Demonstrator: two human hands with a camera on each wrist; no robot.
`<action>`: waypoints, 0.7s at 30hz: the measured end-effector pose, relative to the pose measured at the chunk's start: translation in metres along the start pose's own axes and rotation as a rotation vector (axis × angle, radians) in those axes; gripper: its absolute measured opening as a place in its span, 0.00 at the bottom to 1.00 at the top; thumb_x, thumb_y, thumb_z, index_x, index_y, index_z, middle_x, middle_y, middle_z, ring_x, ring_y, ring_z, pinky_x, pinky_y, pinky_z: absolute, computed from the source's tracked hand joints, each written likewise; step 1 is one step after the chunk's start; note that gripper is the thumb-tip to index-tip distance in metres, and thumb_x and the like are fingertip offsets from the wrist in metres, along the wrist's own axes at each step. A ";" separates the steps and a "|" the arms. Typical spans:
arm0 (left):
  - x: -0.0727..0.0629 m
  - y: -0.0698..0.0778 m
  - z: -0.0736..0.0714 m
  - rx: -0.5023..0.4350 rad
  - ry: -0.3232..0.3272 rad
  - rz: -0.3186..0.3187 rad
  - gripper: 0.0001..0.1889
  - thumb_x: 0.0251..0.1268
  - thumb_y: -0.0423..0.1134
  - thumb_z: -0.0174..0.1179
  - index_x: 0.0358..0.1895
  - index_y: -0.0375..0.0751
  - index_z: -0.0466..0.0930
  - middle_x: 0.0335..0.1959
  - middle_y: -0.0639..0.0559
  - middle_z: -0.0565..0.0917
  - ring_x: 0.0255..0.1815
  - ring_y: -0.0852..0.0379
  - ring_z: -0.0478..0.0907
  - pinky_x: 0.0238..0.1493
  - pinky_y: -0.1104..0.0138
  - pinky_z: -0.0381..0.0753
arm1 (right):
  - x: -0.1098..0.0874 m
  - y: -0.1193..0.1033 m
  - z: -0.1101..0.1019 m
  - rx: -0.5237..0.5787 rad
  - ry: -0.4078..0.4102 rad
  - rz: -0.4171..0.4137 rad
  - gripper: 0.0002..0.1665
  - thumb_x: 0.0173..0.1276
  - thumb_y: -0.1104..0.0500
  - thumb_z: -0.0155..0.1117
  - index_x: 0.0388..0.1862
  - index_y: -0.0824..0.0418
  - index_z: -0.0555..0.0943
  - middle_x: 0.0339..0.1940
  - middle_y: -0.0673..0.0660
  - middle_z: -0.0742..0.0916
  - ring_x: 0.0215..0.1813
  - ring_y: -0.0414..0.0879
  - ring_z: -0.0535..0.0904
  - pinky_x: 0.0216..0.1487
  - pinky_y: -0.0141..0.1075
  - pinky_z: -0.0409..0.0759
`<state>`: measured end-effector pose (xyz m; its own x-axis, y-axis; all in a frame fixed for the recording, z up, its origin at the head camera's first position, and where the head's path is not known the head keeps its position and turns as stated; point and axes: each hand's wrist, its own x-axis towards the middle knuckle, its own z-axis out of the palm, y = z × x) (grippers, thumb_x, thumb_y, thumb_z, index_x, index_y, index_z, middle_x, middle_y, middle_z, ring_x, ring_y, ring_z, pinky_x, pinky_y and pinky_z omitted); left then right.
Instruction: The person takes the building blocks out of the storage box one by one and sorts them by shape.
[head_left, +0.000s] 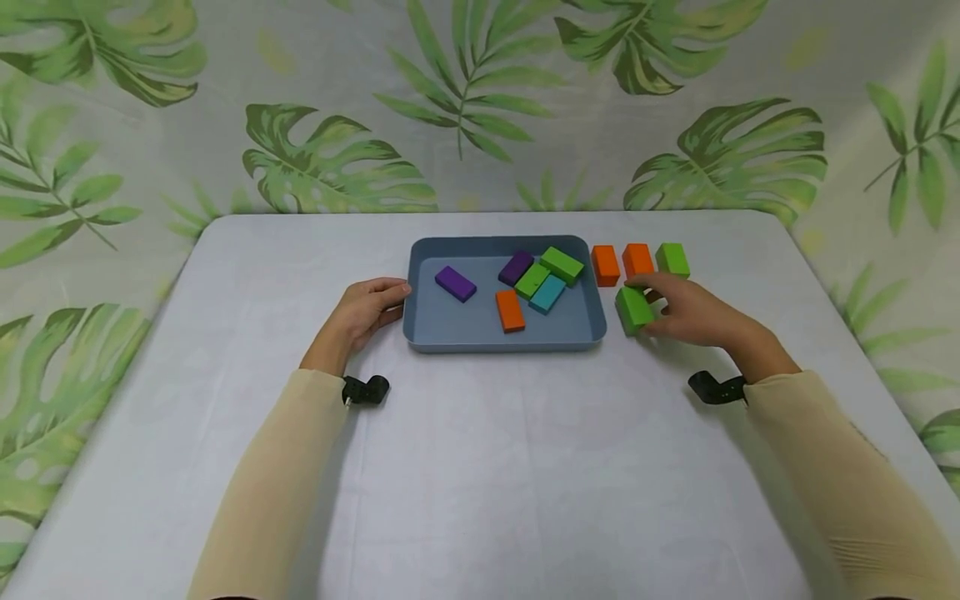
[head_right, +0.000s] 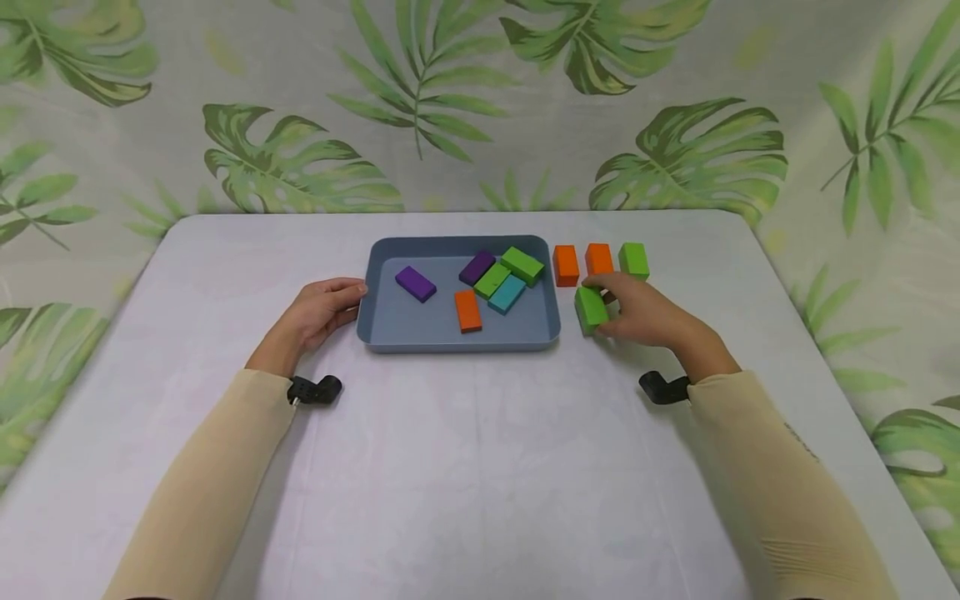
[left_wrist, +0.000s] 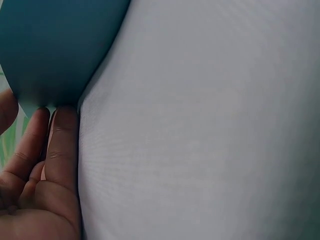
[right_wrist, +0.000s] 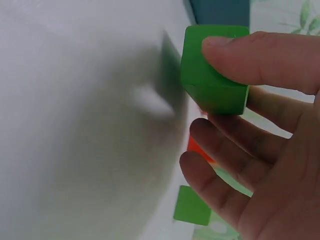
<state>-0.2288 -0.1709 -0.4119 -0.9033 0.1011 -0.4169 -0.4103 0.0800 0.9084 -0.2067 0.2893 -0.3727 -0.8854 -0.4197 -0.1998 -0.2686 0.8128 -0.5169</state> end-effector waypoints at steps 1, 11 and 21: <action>0.000 0.000 0.000 0.002 0.003 0.000 0.24 0.74 0.40 0.57 0.69 0.34 0.70 0.67 0.44 0.73 0.64 0.59 0.73 0.72 0.64 0.74 | 0.000 0.001 0.001 -0.004 0.001 0.000 0.41 0.60 0.69 0.69 0.72 0.67 0.65 0.68 0.68 0.73 0.63 0.65 0.74 0.62 0.63 0.78; 0.002 -0.001 -0.002 -0.013 -0.026 0.015 0.26 0.74 0.40 0.56 0.70 0.33 0.68 0.68 0.43 0.72 0.65 0.59 0.73 0.73 0.65 0.74 | 0.003 0.007 0.006 0.016 0.014 0.021 0.43 0.60 0.66 0.71 0.73 0.68 0.63 0.65 0.69 0.75 0.61 0.65 0.75 0.59 0.59 0.81; 0.002 -0.001 -0.002 -0.029 -0.025 0.008 0.25 0.74 0.39 0.56 0.70 0.32 0.68 0.63 0.46 0.74 0.61 0.62 0.75 0.71 0.66 0.75 | 0.008 0.008 0.008 -0.003 0.023 0.026 0.43 0.62 0.64 0.70 0.74 0.68 0.62 0.61 0.68 0.76 0.58 0.62 0.75 0.58 0.57 0.81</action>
<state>-0.2306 -0.1726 -0.4134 -0.9032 0.1268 -0.4101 -0.4070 0.0500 0.9120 -0.2130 0.2893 -0.3856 -0.9007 -0.3890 -0.1936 -0.2464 0.8243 -0.5097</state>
